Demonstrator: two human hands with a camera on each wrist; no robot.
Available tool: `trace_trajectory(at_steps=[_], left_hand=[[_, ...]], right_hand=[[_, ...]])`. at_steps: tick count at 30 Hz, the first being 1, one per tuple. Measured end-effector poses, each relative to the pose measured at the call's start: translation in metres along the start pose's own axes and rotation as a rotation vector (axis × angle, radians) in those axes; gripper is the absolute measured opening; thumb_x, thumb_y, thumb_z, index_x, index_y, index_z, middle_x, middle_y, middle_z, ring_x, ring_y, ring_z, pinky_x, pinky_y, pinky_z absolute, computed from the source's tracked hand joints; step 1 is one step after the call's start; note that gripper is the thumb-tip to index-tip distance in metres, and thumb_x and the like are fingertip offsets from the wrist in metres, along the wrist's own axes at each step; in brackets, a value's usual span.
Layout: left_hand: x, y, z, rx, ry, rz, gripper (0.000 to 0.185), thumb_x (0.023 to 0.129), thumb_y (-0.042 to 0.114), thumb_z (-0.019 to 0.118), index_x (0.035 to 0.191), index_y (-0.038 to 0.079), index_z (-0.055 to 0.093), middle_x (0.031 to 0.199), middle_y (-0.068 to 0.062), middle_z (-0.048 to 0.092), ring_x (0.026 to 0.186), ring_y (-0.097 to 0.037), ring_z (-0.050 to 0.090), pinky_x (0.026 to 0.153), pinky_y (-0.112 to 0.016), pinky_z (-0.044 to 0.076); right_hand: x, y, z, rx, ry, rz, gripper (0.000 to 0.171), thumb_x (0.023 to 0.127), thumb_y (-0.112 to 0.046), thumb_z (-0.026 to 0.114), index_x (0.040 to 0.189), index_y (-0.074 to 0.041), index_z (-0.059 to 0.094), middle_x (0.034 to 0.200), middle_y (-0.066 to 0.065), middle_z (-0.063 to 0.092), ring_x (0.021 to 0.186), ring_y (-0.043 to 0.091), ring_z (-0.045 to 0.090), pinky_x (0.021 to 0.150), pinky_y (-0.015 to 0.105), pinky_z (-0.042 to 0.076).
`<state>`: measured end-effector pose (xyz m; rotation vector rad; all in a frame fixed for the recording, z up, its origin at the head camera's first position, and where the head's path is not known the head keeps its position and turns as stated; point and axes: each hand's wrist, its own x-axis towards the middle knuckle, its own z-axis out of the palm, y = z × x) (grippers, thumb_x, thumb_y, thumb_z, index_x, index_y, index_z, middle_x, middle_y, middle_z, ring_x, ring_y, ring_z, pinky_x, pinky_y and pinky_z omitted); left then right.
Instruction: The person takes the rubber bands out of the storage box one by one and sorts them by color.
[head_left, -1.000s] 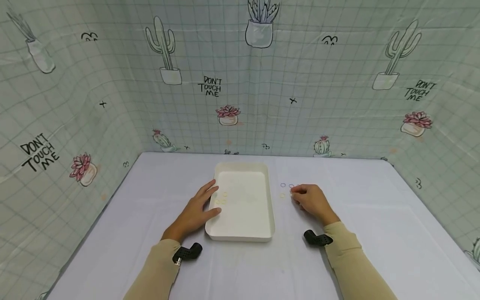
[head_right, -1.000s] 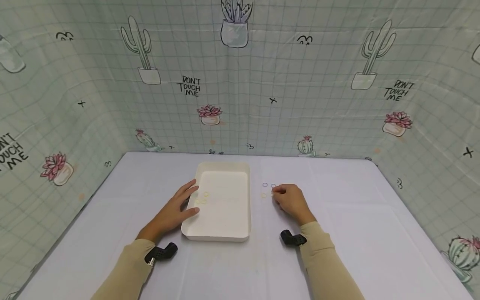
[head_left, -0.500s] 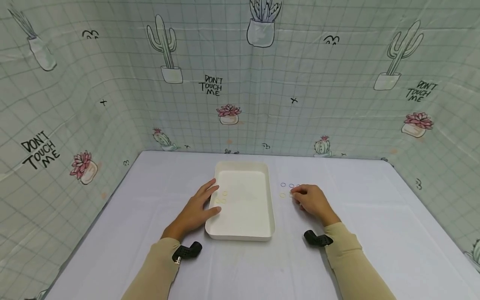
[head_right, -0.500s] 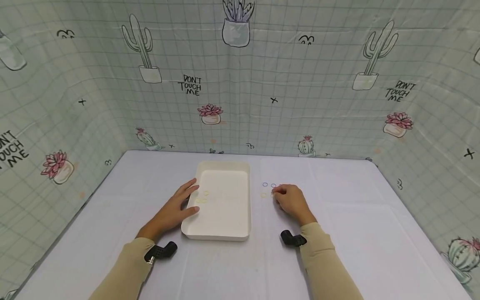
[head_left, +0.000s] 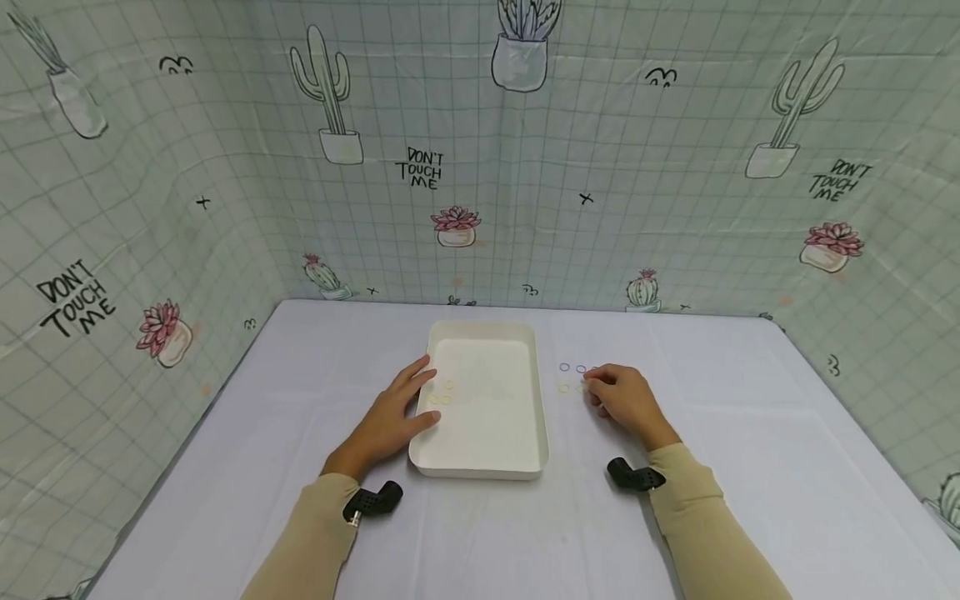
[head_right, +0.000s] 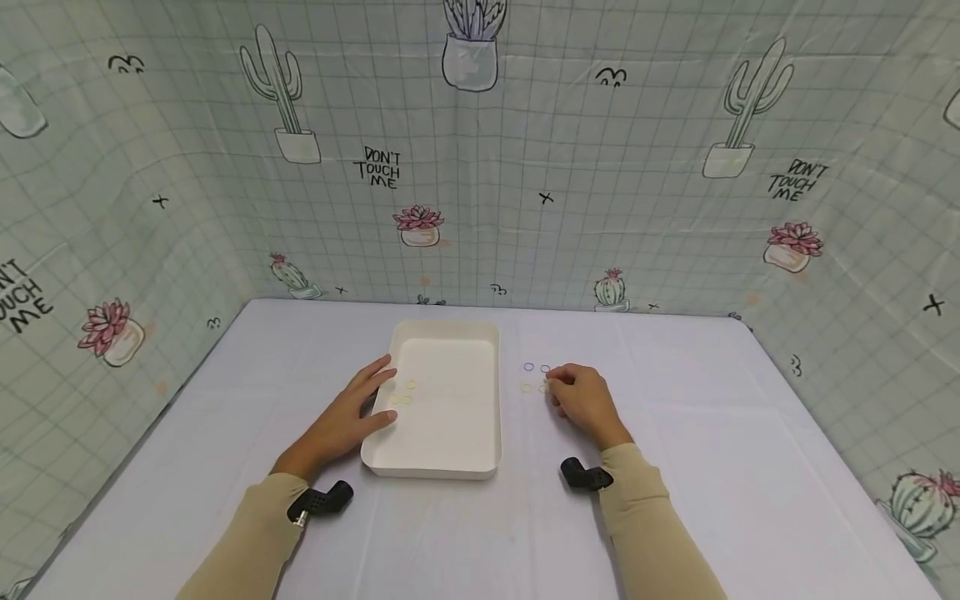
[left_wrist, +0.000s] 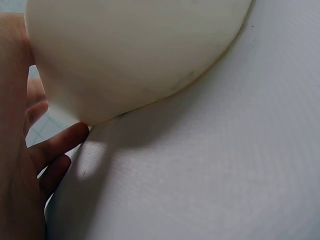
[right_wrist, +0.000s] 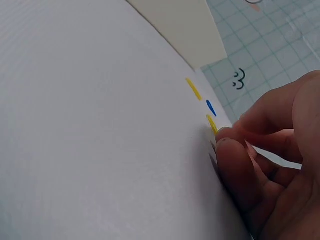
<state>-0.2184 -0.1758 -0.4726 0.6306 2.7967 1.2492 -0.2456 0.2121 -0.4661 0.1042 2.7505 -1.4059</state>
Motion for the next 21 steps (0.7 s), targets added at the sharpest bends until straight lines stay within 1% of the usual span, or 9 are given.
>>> trace_trajectory(at_steps=[3, 7, 10, 14, 17, 21], left_hand=[[0.0, 0.0, 0.0, -0.004, 0.001, 0.009, 0.073, 0.092, 0.032, 0.067, 0.155, 0.009, 0.04, 0.166, 0.003, 0.019, 0.15, -0.032, 0.02, 0.114, -0.062, 0.023], [0.0, -0.001, 0.0, -0.004, 0.006, 0.008, 0.072, 0.092, 0.031, 0.067, 0.154, 0.009, 0.04, 0.166, 0.002, 0.02, 0.15, -0.032, 0.021, 0.114, -0.062, 0.023], [-0.002, -0.003, -0.001, -0.002, 0.007, 0.002, 0.071, 0.092, 0.031, 0.068, 0.154, 0.009, 0.041, 0.166, 0.002, 0.02, 0.15, -0.032, 0.02, 0.114, -0.062, 0.023], [-0.003, -0.003, 0.0, -0.005, 0.005, -0.001, 0.071, 0.092, 0.03, 0.068, 0.154, 0.009, 0.041, 0.166, 0.002, 0.02, 0.15, -0.033, 0.02, 0.114, -0.063, 0.023], [-0.002, -0.002, -0.001, -0.006, 0.005, 0.004, 0.071, 0.092, 0.031, 0.068, 0.154, 0.009, 0.041, 0.166, 0.003, 0.02, 0.15, -0.032, 0.021, 0.114, -0.062, 0.023], [-0.001, 0.0, -0.001, -0.013, 0.009, 0.002, 0.071, 0.091, 0.031, 0.068, 0.154, 0.01, 0.042, 0.166, 0.005, 0.02, 0.15, -0.03, 0.021, 0.114, -0.061, 0.023]], right_hand=[[0.001, 0.0, 0.0, 0.021, -0.003, 0.001, 0.024, 0.099, -0.014, 0.057, 0.115, -0.001, 0.07, 0.084, 0.009, 0.066, 0.072, 0.018, 0.061, 0.061, 0.03, 0.054], [0.001, -0.001, 0.0, 0.096, -0.011, 0.015, 0.026, 0.098, -0.015, 0.058, 0.117, 0.001, 0.068, 0.084, 0.009, 0.066, 0.073, 0.018, 0.06, 0.061, 0.029, 0.055], [0.002, -0.004, 0.001, 0.155, -0.002, 0.032, 0.028, 0.098, -0.016, 0.059, 0.118, 0.002, 0.068, 0.086, 0.011, 0.065, 0.07, 0.018, 0.059, 0.06, 0.028, 0.054], [0.002, -0.008, 0.004, 0.205, 0.012, 0.044, 0.029, 0.099, -0.018, 0.059, 0.119, 0.002, 0.067, 0.091, 0.012, 0.065, 0.066, 0.016, 0.058, 0.058, 0.027, 0.053], [0.003, -0.013, 0.006, 0.232, 0.012, 0.038, 0.03, 0.1, -0.019, 0.058, 0.119, 0.002, 0.067, 0.097, 0.012, 0.065, 0.07, 0.015, 0.059, 0.059, 0.027, 0.053], [0.004, -0.017, 0.008, 0.242, -0.005, 0.017, 0.032, 0.101, -0.022, 0.057, 0.12, 0.002, 0.067, 0.101, 0.014, 0.067, 0.078, 0.017, 0.062, 0.064, 0.027, 0.054]])
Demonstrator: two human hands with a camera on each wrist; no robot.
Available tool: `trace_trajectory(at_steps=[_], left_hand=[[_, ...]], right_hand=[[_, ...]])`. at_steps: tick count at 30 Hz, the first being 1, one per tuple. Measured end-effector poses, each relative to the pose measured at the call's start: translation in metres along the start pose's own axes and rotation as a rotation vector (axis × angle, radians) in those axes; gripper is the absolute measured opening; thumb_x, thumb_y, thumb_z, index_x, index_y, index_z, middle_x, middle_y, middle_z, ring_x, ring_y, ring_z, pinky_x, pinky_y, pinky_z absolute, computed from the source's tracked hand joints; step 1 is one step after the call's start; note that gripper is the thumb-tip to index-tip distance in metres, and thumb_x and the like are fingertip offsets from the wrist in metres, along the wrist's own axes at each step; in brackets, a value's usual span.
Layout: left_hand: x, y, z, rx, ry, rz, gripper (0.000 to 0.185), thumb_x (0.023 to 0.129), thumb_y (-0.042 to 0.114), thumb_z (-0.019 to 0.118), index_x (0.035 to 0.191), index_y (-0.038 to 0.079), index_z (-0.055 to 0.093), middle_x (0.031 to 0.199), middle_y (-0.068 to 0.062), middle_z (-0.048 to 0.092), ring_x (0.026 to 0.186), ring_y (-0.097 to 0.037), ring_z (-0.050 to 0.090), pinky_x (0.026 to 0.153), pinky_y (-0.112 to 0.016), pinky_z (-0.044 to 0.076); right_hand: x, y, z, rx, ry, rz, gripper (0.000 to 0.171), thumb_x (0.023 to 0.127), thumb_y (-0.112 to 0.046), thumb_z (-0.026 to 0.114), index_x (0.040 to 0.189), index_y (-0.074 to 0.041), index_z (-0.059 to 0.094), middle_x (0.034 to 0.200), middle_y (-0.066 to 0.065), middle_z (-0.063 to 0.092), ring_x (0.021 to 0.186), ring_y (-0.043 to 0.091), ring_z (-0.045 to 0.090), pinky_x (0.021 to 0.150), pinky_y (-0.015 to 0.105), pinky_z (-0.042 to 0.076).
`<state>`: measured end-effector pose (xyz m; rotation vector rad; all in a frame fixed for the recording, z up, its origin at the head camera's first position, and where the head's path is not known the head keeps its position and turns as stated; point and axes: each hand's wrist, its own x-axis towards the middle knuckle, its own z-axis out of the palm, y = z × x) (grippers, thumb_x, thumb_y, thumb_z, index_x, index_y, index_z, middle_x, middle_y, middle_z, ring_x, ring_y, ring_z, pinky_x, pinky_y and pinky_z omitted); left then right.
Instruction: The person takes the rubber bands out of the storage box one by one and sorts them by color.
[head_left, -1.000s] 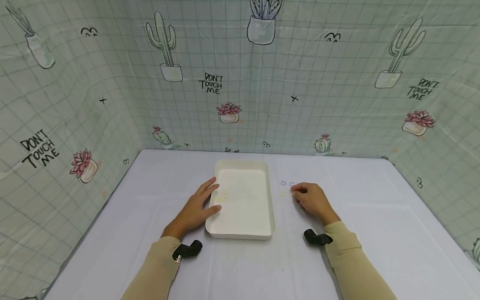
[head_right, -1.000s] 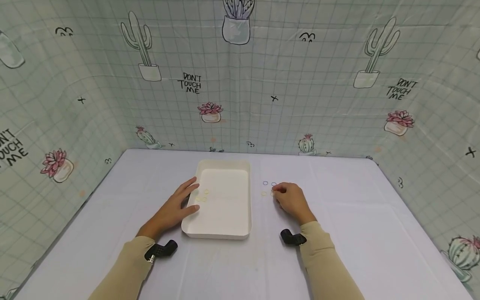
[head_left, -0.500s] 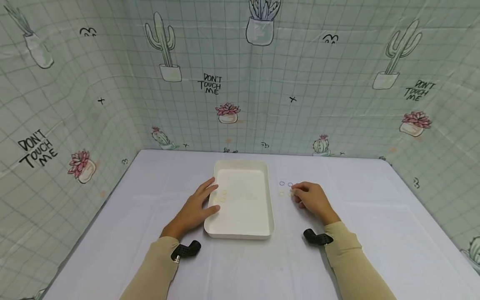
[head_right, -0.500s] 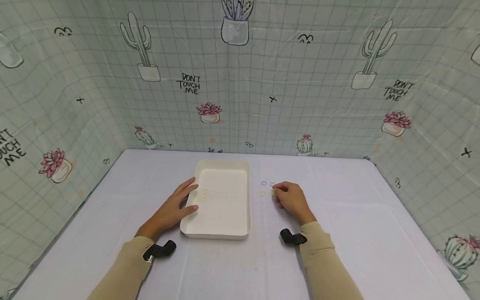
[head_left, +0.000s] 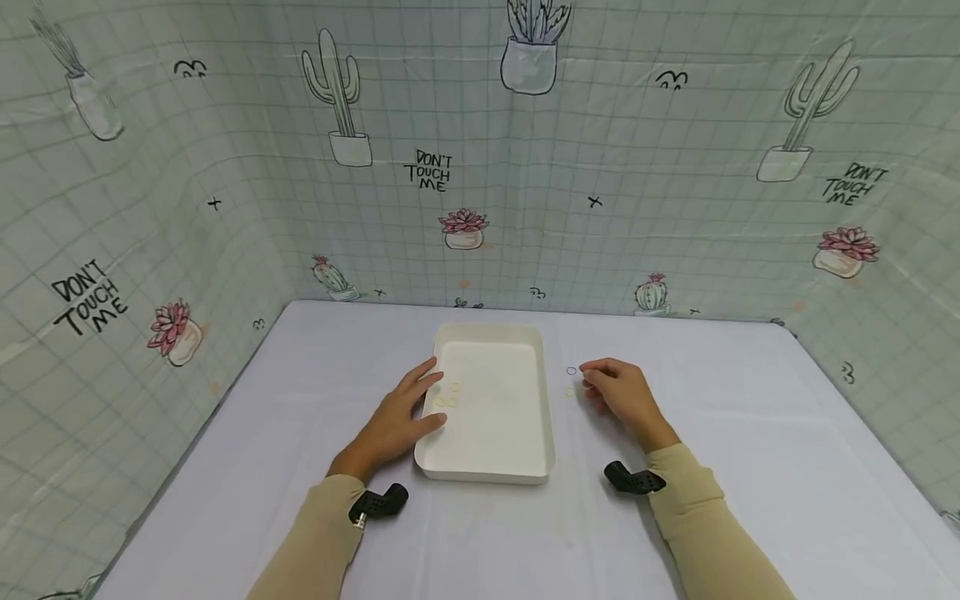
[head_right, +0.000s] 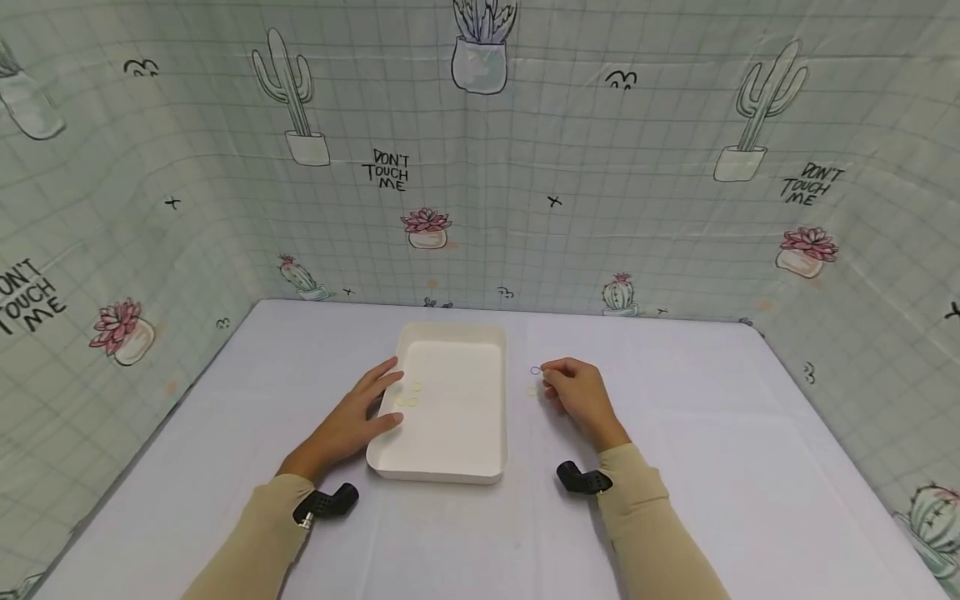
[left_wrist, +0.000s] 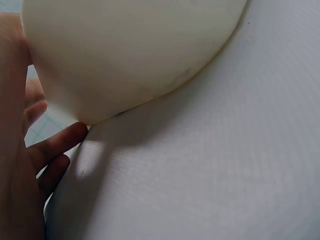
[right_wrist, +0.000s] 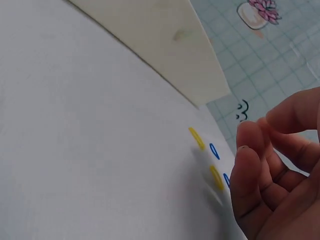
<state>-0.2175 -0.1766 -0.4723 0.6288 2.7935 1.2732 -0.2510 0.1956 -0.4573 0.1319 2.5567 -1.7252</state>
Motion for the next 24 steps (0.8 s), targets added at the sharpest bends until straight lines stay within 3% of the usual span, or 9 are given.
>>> trace_trajectory(at_steps=[10, 16, 24], left_hand=[[-0.004, -0.004, -0.001, -0.02, 0.003, -0.03, 0.074, 0.09, 0.031, 0.071, 0.155, 0.012, 0.041, 0.166, 0.006, 0.019, 0.151, -0.029, 0.019, 0.115, -0.062, 0.022], [-0.002, -0.002, 0.001, -0.016, -0.016, -0.006, 0.073, 0.091, 0.032, 0.07, 0.154, 0.011, 0.042, 0.166, 0.006, 0.019, 0.15, -0.031, 0.019, 0.114, -0.063, 0.023], [0.0, 0.002, 0.0, -0.001, 0.0, -0.013, 0.072, 0.089, 0.035, 0.07, 0.153, 0.011, 0.044, 0.165, 0.005, 0.021, 0.149, -0.032, 0.022, 0.113, -0.063, 0.024]], right_hand=[[0.0, -0.01, 0.007, 0.096, -0.102, 0.004, 0.037, 0.101, -0.024, 0.059, 0.127, 0.002, 0.063, 0.106, 0.015, 0.067, 0.086, 0.02, 0.065, 0.073, 0.03, 0.055], [-0.003, -0.013, 0.01, 0.114, -0.124, 0.001, 0.039, 0.101, -0.023, 0.06, 0.128, 0.004, 0.061, 0.105, 0.015, 0.067, 0.086, 0.02, 0.064, 0.073, 0.029, 0.055], [0.005, -0.044, 0.024, 0.163, -0.195, -0.068, 0.039, 0.102, -0.024, 0.059, 0.128, 0.004, 0.061, 0.104, 0.015, 0.065, 0.089, 0.023, 0.064, 0.073, 0.03, 0.055]])
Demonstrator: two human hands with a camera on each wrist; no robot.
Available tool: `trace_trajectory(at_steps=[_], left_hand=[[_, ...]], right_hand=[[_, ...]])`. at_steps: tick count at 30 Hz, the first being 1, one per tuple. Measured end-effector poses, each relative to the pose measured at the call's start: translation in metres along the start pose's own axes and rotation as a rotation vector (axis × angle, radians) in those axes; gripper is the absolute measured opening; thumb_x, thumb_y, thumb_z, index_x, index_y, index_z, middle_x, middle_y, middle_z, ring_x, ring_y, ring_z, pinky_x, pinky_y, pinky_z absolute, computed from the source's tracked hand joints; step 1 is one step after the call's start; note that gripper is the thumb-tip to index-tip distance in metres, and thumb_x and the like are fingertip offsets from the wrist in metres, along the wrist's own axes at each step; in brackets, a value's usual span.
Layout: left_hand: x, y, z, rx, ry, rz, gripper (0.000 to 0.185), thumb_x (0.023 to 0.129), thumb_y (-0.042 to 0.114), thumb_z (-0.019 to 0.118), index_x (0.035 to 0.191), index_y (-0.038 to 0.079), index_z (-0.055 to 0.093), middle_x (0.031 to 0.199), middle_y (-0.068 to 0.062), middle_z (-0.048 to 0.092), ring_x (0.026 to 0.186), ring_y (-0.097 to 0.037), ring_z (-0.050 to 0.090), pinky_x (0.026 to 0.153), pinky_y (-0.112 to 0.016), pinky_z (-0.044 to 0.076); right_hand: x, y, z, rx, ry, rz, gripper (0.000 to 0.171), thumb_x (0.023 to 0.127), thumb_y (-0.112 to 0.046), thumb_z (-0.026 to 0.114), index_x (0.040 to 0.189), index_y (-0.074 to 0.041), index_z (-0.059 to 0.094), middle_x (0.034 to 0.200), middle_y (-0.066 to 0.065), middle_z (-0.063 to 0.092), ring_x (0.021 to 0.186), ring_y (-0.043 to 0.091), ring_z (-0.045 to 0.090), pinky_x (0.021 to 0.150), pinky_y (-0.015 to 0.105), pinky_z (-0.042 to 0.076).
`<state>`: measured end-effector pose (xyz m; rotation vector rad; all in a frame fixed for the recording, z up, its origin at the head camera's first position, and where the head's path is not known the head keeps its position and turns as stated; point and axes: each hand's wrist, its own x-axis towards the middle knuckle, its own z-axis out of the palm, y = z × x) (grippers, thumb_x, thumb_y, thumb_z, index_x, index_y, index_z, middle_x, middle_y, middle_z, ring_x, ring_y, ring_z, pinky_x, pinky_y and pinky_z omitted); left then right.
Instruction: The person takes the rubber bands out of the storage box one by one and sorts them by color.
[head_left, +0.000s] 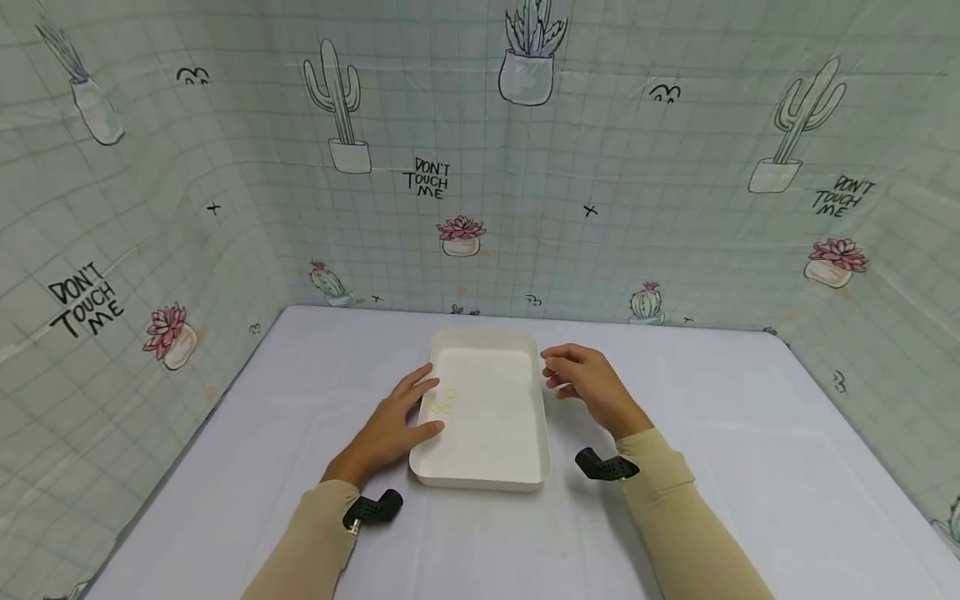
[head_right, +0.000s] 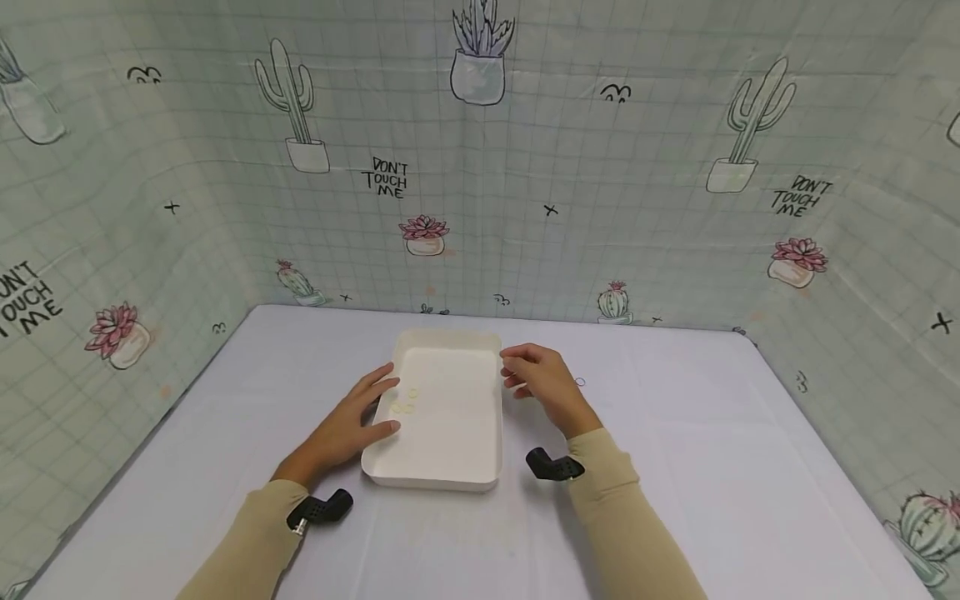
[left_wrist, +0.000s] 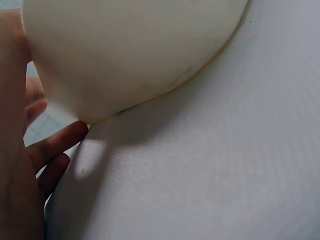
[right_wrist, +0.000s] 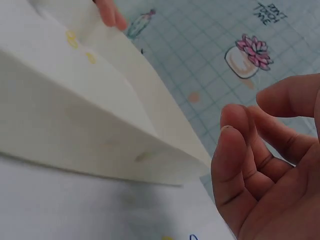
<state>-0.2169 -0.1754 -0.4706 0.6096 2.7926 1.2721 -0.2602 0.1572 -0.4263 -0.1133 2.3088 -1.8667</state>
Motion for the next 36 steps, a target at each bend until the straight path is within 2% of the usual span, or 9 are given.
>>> trace_trajectory(at_steps=[8, 16, 20, 27, 36], left_hand=[[-0.002, -0.001, 0.002, -0.019, 0.009, -0.01, 0.072, 0.088, 0.034, 0.072, 0.152, 0.012, 0.046, 0.165, 0.004, 0.022, 0.149, -0.031, 0.022, 0.114, -0.062, 0.024], [0.001, 0.001, 0.0, -0.016, 0.002, -0.005, 0.072, 0.088, 0.035, 0.073, 0.151, 0.013, 0.047, 0.165, 0.007, 0.022, 0.15, -0.029, 0.022, 0.114, -0.061, 0.024], [-0.001, -0.001, 0.001, -0.023, -0.009, -0.013, 0.074, 0.088, 0.035, 0.073, 0.152, 0.013, 0.045, 0.165, 0.006, 0.022, 0.15, -0.028, 0.021, 0.114, -0.061, 0.024], [0.003, 0.0, 0.002, -0.036, 0.008, -0.019, 0.075, 0.087, 0.033, 0.074, 0.153, 0.012, 0.044, 0.164, 0.006, 0.023, 0.15, -0.027, 0.022, 0.115, -0.059, 0.024], [0.003, -0.001, 0.0, -0.032, -0.003, -0.031, 0.076, 0.088, 0.033, 0.073, 0.154, 0.012, 0.042, 0.165, 0.006, 0.022, 0.15, -0.026, 0.022, 0.115, -0.058, 0.024]], right_hand=[[0.01, -0.014, 0.022, 0.048, -0.055, 0.001, 0.033, 0.1, -0.022, 0.062, 0.124, 0.002, 0.064, 0.099, 0.012, 0.065, 0.084, 0.022, 0.064, 0.07, 0.031, 0.056], [0.022, -0.02, 0.036, 0.077, -0.15, -0.022, 0.034, 0.1, -0.02, 0.058, 0.127, -0.001, 0.063, 0.111, 0.015, 0.064, 0.096, 0.027, 0.063, 0.076, 0.033, 0.054], [0.025, -0.019, 0.048, 0.055, -0.188, -0.007, 0.037, 0.097, -0.02, 0.064, 0.129, -0.002, 0.062, 0.112, 0.012, 0.064, 0.099, 0.031, 0.062, 0.078, 0.034, 0.053], [0.036, -0.02, 0.059, 0.026, -0.216, 0.008, 0.047, 0.092, -0.022, 0.07, 0.133, -0.001, 0.06, 0.112, 0.009, 0.063, 0.095, 0.028, 0.062, 0.077, 0.033, 0.053], [0.051, -0.011, 0.078, -0.021, -0.196, 0.085, 0.044, 0.09, -0.022, 0.072, 0.129, -0.005, 0.064, 0.102, 0.009, 0.062, 0.085, 0.021, 0.058, 0.075, 0.031, 0.053]])
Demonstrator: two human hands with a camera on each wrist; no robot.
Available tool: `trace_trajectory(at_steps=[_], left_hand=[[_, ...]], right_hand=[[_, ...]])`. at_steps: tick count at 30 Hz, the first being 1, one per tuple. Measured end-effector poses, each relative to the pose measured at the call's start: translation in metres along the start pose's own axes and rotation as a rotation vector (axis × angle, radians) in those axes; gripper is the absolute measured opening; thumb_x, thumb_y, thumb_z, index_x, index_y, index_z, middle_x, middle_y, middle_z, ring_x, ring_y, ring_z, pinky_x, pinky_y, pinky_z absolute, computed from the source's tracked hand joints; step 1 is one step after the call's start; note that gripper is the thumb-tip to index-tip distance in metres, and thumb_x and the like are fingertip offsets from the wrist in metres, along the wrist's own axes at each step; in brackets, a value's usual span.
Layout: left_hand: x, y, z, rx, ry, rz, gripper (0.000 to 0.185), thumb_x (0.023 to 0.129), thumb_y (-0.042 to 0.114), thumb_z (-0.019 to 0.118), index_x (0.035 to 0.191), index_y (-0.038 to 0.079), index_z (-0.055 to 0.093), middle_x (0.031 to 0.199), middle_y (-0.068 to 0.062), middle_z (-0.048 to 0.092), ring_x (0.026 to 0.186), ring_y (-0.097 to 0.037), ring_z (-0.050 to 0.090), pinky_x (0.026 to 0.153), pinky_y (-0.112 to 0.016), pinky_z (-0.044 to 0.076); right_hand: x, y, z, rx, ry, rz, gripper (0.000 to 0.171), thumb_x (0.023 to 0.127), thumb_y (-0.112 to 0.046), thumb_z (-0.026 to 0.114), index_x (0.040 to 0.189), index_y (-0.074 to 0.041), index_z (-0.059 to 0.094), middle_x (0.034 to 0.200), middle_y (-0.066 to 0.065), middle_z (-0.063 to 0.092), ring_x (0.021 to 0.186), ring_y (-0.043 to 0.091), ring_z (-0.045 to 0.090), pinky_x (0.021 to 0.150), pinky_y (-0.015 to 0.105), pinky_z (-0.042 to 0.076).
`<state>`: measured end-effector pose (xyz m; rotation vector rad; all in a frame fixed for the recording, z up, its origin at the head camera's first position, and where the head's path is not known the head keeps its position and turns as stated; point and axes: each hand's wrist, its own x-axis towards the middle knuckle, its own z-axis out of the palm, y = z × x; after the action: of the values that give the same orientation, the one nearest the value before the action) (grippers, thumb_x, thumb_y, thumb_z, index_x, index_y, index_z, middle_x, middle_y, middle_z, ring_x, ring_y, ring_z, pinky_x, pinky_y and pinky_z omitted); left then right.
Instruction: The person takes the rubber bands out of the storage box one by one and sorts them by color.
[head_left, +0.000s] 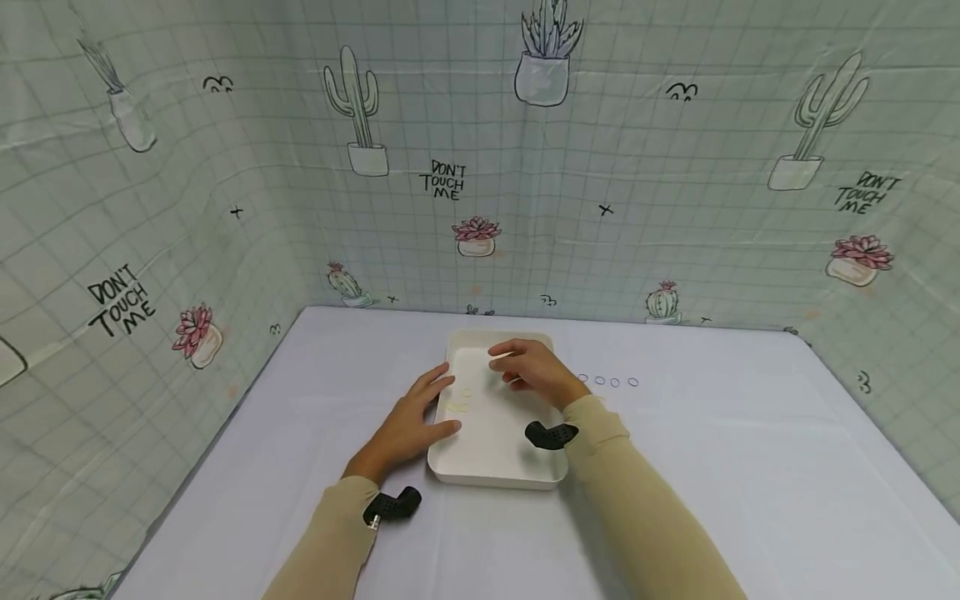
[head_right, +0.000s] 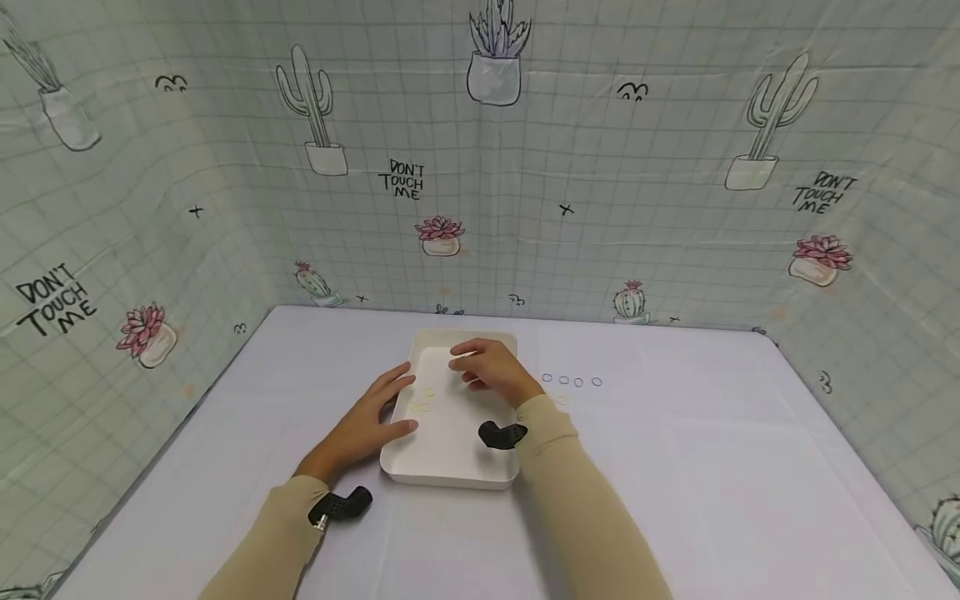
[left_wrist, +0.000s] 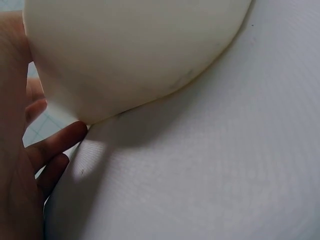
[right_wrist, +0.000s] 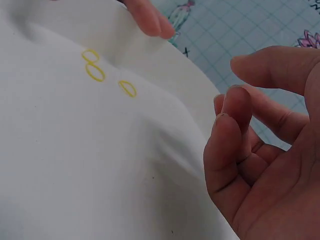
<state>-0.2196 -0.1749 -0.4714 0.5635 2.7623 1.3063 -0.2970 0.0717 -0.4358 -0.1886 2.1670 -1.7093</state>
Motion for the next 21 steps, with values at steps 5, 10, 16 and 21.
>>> trace_trajectory(at_steps=[5, 10, 16, 21], left_hand=[[-0.001, -0.001, -0.001, 0.003, -0.003, 0.014, 0.077, 0.087, 0.034, 0.073, 0.154, 0.011, 0.042, 0.165, 0.005, 0.023, 0.15, -0.027, 0.022, 0.115, -0.057, 0.025], [0.0, -0.001, -0.001, 0.009, 0.0, 0.019, 0.076, 0.088, 0.036, 0.072, 0.154, 0.012, 0.042, 0.165, 0.007, 0.022, 0.15, -0.026, 0.022, 0.115, -0.057, 0.025], [0.0, -0.001, -0.001, 0.012, -0.008, 0.014, 0.076, 0.089, 0.036, 0.071, 0.154, 0.011, 0.042, 0.165, 0.006, 0.02, 0.15, -0.027, 0.022, 0.115, -0.059, 0.024], [0.002, -0.001, -0.001, 0.004, -0.004, 0.02, 0.077, 0.088, 0.035, 0.072, 0.154, 0.011, 0.042, 0.165, 0.007, 0.021, 0.15, -0.026, 0.022, 0.115, -0.057, 0.025]], right_hand=[[0.008, 0.004, 0.009, -0.053, -0.01, 0.031, 0.038, 0.089, -0.021, 0.074, 0.124, -0.008, 0.068, 0.101, 0.007, 0.064, 0.084, 0.019, 0.06, 0.073, 0.029, 0.053], [0.011, 0.004, 0.017, -0.097, -0.024, 0.013, 0.035, 0.088, -0.019, 0.074, 0.121, -0.01, 0.07, 0.101, 0.007, 0.066, 0.085, 0.02, 0.062, 0.071, 0.029, 0.053], [0.013, 0.004, 0.023, -0.141, -0.056, -0.008, 0.033, 0.087, -0.013, 0.072, 0.119, -0.006, 0.069, 0.087, 0.007, 0.066, 0.072, 0.016, 0.059, 0.065, 0.026, 0.051], [0.017, 0.004, 0.027, -0.239, -0.083, -0.052, 0.029, 0.086, -0.009, 0.07, 0.115, -0.005, 0.07, 0.081, 0.007, 0.066, 0.064, 0.015, 0.057, 0.062, 0.026, 0.05]])
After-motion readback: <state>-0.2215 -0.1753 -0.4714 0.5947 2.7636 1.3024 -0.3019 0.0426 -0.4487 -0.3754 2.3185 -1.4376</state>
